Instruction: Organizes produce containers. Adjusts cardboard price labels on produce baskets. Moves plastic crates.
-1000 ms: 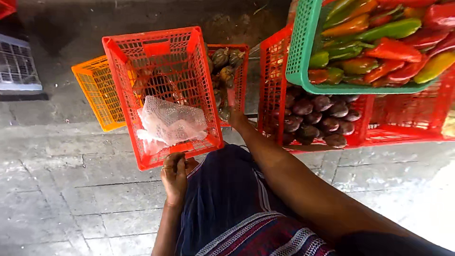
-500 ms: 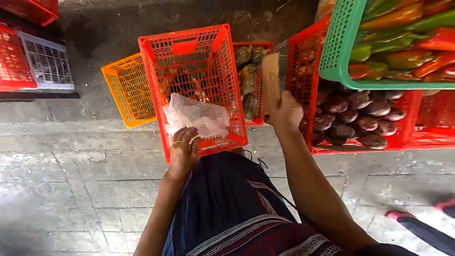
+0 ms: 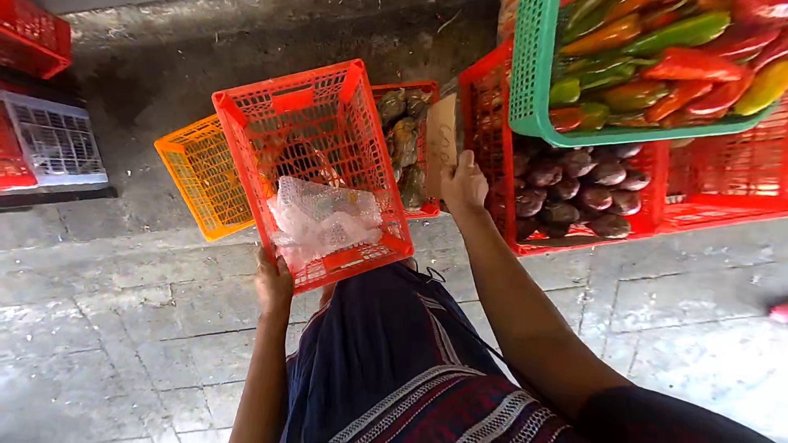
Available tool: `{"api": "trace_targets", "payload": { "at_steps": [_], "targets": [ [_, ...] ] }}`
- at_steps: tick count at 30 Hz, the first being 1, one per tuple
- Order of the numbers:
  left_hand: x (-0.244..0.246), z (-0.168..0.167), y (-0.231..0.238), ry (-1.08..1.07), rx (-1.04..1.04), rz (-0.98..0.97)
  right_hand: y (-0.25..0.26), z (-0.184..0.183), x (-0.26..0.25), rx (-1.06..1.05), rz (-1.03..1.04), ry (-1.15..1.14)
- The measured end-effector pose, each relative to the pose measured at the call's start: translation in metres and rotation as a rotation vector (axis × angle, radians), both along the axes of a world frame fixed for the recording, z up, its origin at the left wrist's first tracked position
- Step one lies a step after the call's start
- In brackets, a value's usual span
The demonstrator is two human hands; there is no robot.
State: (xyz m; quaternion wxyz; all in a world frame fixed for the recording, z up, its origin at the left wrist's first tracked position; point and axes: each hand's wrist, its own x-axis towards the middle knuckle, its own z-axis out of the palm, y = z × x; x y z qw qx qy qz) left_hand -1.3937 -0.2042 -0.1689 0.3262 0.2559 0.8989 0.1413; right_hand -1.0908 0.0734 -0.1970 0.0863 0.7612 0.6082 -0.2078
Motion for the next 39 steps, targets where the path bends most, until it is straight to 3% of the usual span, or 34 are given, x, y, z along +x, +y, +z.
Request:
{"api": "trace_targets", "payload": {
  "at_steps": [3, 8, 10, 13, 16, 21, 24, 28, 30, 34, 39],
  "targets": [
    [0.006, -0.004, -0.011, 0.044, 0.138, 0.043, -0.021, -0.028, 0.006, -0.179, 0.066, -0.048],
    [-0.012, 0.018, -0.037, 0.011, 0.37, 0.14, -0.063, -0.112, 0.037, -0.439, 0.336, 0.253],
    [-0.028, 0.03, -0.053, 0.046, 0.429, 0.179, -0.071, -0.134, 0.04, -0.452, 0.211, 0.275],
    [-0.05, 0.045, -0.082, 0.118, 0.447, 0.264, -0.074, -0.151, 0.033, -0.423, -0.149, 0.243],
    [-0.064, 0.05, -0.107, 0.188, 0.429, 0.35, -0.074, -0.166, 0.026, -0.476, -0.323, 0.201],
    [-0.071, 0.034, -0.137, 0.15, 0.417, 0.555, -0.078, -0.187, 0.012, -0.325, -0.475, 0.14],
    [-0.063, 0.021, -0.143, 0.093, 0.38, 0.664, -0.076, -0.178, 0.018, -0.183, -0.361, 0.309],
    [-0.049, 0.009, -0.139, 0.046, 0.35, 0.805, -0.029, -0.111, 0.008, -0.092, 0.031, 0.224],
    [-0.042, 0.005, -0.138, 0.035, 0.356, 0.85, 0.002, -0.099, 0.005, 0.03, 0.13, 0.183],
    [-0.027, 0.001, -0.139, 0.036, 0.342, 0.907, 0.07, -0.121, 0.002, 0.052, 0.156, 0.108],
    [-0.012, -0.004, -0.143, 0.052, 0.328, 0.975, 0.111, -0.169, -0.003, -0.033, 0.119, 0.023]
  ]
}}
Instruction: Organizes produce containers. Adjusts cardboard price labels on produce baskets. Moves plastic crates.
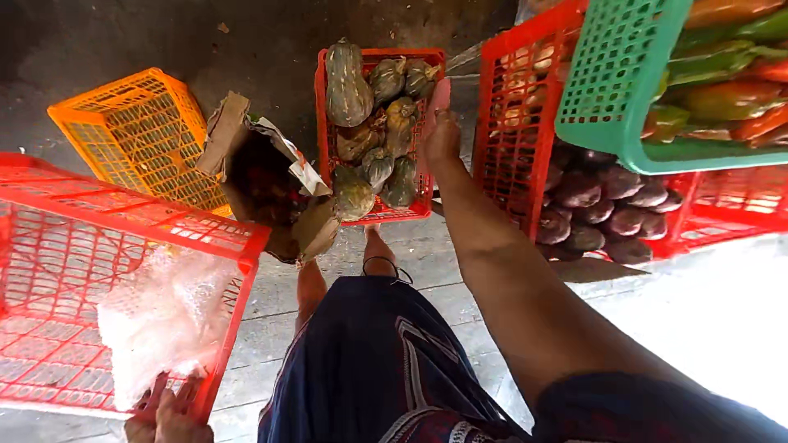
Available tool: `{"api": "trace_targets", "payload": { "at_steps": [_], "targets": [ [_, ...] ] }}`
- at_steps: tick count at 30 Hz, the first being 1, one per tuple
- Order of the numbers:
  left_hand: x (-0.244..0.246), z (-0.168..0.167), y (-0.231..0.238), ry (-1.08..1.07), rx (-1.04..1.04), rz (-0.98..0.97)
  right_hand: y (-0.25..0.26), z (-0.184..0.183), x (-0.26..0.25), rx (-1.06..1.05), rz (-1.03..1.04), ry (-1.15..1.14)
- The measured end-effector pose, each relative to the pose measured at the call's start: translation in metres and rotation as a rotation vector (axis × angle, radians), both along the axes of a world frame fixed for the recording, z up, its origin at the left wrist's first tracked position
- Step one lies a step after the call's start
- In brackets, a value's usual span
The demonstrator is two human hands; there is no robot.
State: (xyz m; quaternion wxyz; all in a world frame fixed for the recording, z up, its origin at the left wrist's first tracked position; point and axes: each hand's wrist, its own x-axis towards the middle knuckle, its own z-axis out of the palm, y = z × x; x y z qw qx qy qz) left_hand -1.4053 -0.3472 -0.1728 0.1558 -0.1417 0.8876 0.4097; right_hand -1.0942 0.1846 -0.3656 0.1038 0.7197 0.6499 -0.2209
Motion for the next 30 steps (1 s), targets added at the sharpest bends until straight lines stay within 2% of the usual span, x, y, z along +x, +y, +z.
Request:
{"api": "trace_targets", "payload": {
  "at_steps": [3, 8, 11, 14, 16, 17, 20, 22, 24, 26, 27, 28, 30],
  "targets": [
    [0.01, -0.002, 0.002, 0.009, 0.003, 0.056, 0.007, -0.027, 0.002, 0.018, 0.027, -0.032],
    [0.023, -0.012, 0.01, 0.051, 0.018, 0.037, 0.006, -0.052, 0.035, 0.236, 0.226, -0.071],
    [0.024, -0.014, 0.009, 0.115, 0.014, 0.023, 0.006, -0.058, 0.039, 0.098, 0.325, -0.121],
    [0.022, -0.014, 0.01, 0.114, 0.046, 0.059, 0.018, -0.048, 0.036, -0.194, 0.348, -0.175],
    [0.018, -0.01, 0.01, 0.099, 0.054, 0.076, 0.024, -0.014, 0.009, -0.317, 0.239, -0.113],
    [0.016, -0.007, 0.009, 0.096, 0.047, 0.078, 0.023, 0.003, -0.004, -0.285, 0.18, -0.044],
    [0.006, 0.004, 0.005, 0.095, 0.055, 0.053, -0.008, 0.076, -0.054, 0.067, 0.07, 0.249],
    [-0.002, 0.009, 0.0, 0.115, 0.053, 0.015, -0.057, 0.151, -0.098, 0.241, 0.246, 0.512],
    [-0.013, 0.015, -0.001, 0.139, 0.044, -0.03, -0.124, 0.217, -0.149, 0.384, 0.529, 0.826],
    [-0.023, 0.019, -0.001, 0.177, 0.027, -0.073, -0.199, 0.253, -0.202, 0.327, 0.759, 1.095],
    [-0.028, 0.022, -0.001, 0.196, 0.018, -0.099, -0.234, 0.259, -0.228, 0.218, 0.878, 1.125],
    [-0.032, 0.023, -0.002, 0.209, 0.008, -0.126, -0.263, 0.261, -0.252, 0.076, 1.003, 1.031],
    [-0.04, 0.029, -0.005, 0.221, -0.008, -0.167, -0.307, 0.253, -0.299, -0.215, 1.226, 0.618]
  ]
}}
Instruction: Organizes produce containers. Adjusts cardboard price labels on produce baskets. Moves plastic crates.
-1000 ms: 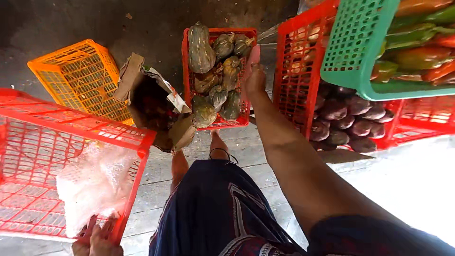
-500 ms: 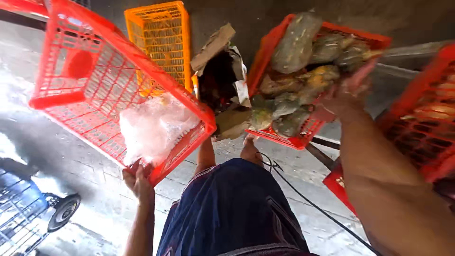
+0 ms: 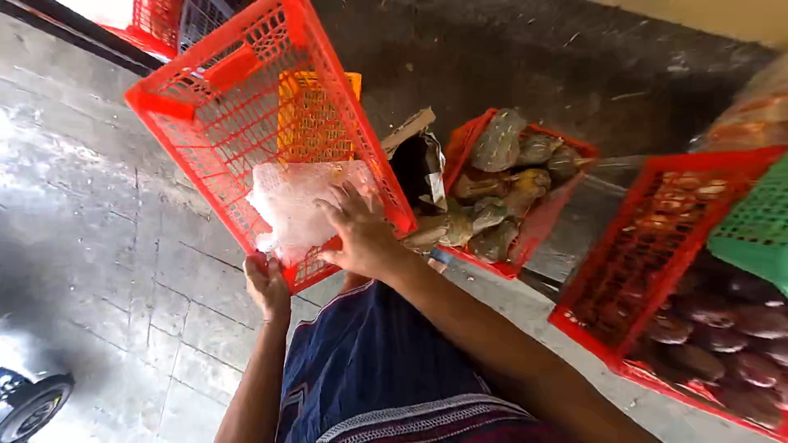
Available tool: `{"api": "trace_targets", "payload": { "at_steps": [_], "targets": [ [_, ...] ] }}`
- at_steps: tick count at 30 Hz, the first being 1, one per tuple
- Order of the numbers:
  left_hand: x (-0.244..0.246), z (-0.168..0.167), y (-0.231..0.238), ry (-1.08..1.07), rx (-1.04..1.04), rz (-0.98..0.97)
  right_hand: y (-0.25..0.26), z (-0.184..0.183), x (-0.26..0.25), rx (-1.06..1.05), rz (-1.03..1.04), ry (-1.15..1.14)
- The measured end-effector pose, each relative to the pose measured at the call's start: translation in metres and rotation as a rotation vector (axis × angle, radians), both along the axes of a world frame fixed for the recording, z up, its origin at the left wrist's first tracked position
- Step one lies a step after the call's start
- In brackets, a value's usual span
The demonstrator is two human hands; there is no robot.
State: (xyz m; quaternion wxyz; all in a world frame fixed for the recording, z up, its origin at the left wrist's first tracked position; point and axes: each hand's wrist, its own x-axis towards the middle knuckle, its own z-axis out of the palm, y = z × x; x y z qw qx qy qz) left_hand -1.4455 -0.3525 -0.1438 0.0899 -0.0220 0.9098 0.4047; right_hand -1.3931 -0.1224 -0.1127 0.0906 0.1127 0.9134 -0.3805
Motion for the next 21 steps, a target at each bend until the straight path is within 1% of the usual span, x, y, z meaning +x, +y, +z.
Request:
{"api": "trace_targets", "payload": {
  "at_steps": [1, 2, 4, 6, 8, 9, 11, 13, 14, 16, 17, 19, 21],
  "targets": [
    [-0.004, 0.003, -0.002, 0.017, -0.009, -0.015, -0.015, -0.011, -0.02, 0.029, 0.082, -0.14],
    [-0.008, 0.006, -0.005, 0.024, -0.011, -0.03, -0.027, -0.023, -0.034, 0.045, 0.112, -0.172],
    [-0.015, 0.013, -0.011, 0.036, -0.021, -0.057, -0.042, -0.031, -0.04, 0.007, 0.089, -0.048],
    [-0.017, 0.018, -0.019, 0.088, -0.057, -0.082, -0.045, -0.011, -0.028, -0.141, 0.003, 0.212],
    [-0.015, 0.022, -0.03, 0.14, -0.071, -0.106, -0.04, 0.027, 0.001, -0.3, -0.101, 0.458],
    [-0.014, 0.022, -0.033, 0.161, -0.069, -0.116, -0.032, 0.045, 0.019, -0.327, -0.141, 0.53],
    [-0.013, 0.025, -0.034, 0.184, -0.076, -0.123, -0.007, 0.07, 0.062, -0.271, -0.206, 0.582],
    [-0.013, 0.029, -0.028, 0.2, -0.086, -0.138, 0.027, 0.077, 0.103, -0.166, -0.27, 0.512],
    [-0.013, 0.03, -0.024, 0.202, -0.08, -0.148, 0.046, 0.075, 0.123, -0.141, -0.288, 0.429],
    [-0.013, 0.031, -0.014, 0.261, -0.071, -0.177, 0.082, 0.062, 0.16, -0.157, -0.322, 0.189],
    [-0.014, 0.033, -0.007, 0.307, -0.071, -0.206, 0.095, 0.056, 0.178, -0.197, -0.356, 0.066],
    [-0.019, 0.04, 0.012, 0.433, -0.066, -0.295, 0.113, 0.052, 0.206, -0.267, -0.514, -0.124],
    [-0.022, 0.046, 0.029, 0.609, -0.01, -0.395, 0.127, 0.047, 0.222, -0.178, -0.705, -0.31]
  ]
}}
